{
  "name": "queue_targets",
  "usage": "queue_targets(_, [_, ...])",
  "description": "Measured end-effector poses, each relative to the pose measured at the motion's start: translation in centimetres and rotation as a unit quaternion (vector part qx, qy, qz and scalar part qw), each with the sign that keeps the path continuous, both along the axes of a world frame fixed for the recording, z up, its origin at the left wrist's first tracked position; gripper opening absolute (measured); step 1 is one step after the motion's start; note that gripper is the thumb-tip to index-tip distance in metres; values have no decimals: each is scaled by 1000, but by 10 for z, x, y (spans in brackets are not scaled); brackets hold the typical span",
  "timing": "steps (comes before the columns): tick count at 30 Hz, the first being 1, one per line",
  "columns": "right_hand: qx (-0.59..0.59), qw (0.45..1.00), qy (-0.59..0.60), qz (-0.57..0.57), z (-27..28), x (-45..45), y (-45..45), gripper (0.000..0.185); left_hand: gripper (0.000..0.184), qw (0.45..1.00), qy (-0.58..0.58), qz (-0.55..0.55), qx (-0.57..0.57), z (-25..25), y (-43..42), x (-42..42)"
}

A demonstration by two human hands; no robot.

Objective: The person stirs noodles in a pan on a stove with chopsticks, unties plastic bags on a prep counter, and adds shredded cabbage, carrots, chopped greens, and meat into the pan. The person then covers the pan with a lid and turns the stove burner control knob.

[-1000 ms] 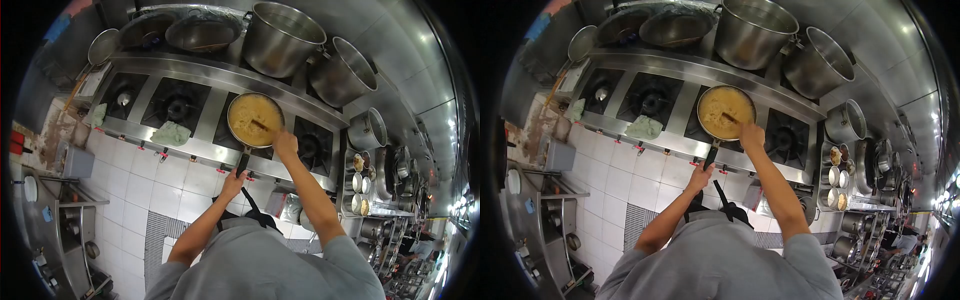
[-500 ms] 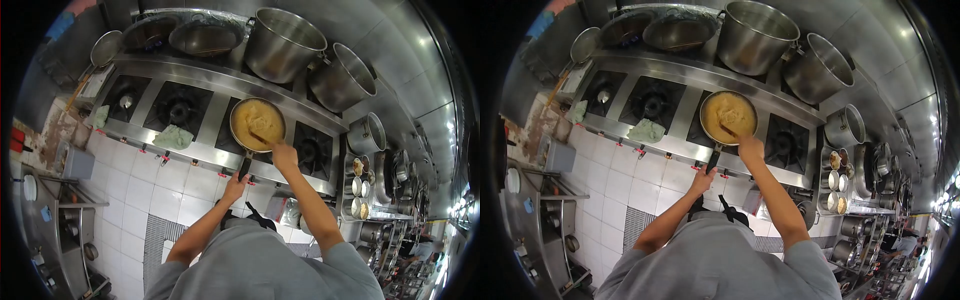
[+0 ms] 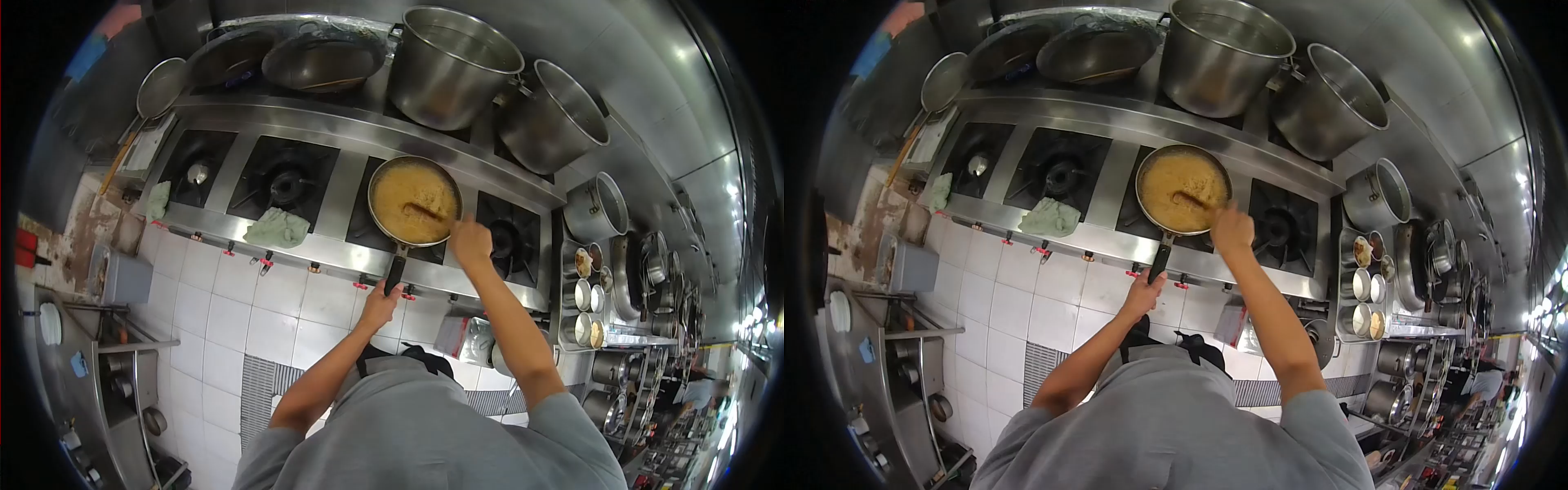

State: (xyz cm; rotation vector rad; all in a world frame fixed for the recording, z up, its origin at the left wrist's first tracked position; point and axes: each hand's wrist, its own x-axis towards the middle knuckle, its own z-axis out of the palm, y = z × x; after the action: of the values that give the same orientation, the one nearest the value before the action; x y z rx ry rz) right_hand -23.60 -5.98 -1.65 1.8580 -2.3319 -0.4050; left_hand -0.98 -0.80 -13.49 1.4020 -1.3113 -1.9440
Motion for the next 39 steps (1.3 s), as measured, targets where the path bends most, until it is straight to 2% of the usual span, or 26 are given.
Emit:
queue_targets(1, [-1,1000,1,-2,1,-11,-1,22,35,1000,13,5,5,3,-1,0])
queue_targets(3, [-2,996,-39,-86,10,-24,-5,22,31,1000,18,11,2,10,0,-1])
queue_targets(5, [-26,993,-80,-78,9,-4,9,24,31,1000,15,19,13,15,2,-1])
queue_targets(7, [18,999,-35,-1,-2,18,18,26,31,1000,15,13,16,16,-1,-3])
queue_targets(9, [6,1000,-29,12,5,23,35,28,32,1000,8,8,23,16,0,-1])
queue_targets(11, [15,998,-50,-44,34,9,53,33,32,1000,10,6,16,17,0,1])
queue_targets(13, [29,994,-52,-92,32,-2,52,39,31,1000,10,14,10,15,3,1])
queue_targets(15, [7,995,-78,-65,5,-5,40,39,31,1000,16,17,-3,14,0,-2])
queue_targets(16, [2,995,-81,-63,-6,12,30,29,31,1000,15,10,13,13,0,-1])
queue_targets(19, [-28,995,-94,-32,-13,36,29,22,32,1000,3,-6,29,14,1,2])
queue_targets(20, [28,996,-72,-48,-6,26,29,21,32,1000,7,0,24,15,0,3])
queue_targets(23, [-14,997,-66,-29,-22,-21,39,21,33,999,15,14,24,14,0,4])
queue_targets(25, [-20,996,-82,3,9,16,36,20,34,999,19,19,27,12,-2,0])
queue_targets(27, [-12,997,-64,39,10,52,25,20,35,1000,-2,15,-10,7,3,-2])
queue_targets(28, [-38,996,-80,-26,-24,35,8,20,35,1000,-3,12,-10,8,3,-1])
queue_targets(31, [6,995,-70,-72,-7,7,-13,22,34,1000,15,15,15,12,4,-2])
queue_targets(33, [-13,995,-83,-54,1,18,5,24,35,1000,2,17,4,8,2,-3])
queue_targets(34, [-29,997,-73,-24,-4,26,17,25,35,996,-11,45,-79,-6,3,-7])
queue_targets(35, [-41,997,-65,4,-9,31,22,26,35,996,-11,51,-77,-21,4,-7])
queue_targets(37, [-55,996,-63,26,-21,26,9,28,48,994,-78,-6,-77,-19,3,-5])
queue_targets(39, [-6,992,-86,-96,-19,4,-25,21,49,995,-65,-11,-74,-20,4,-5])
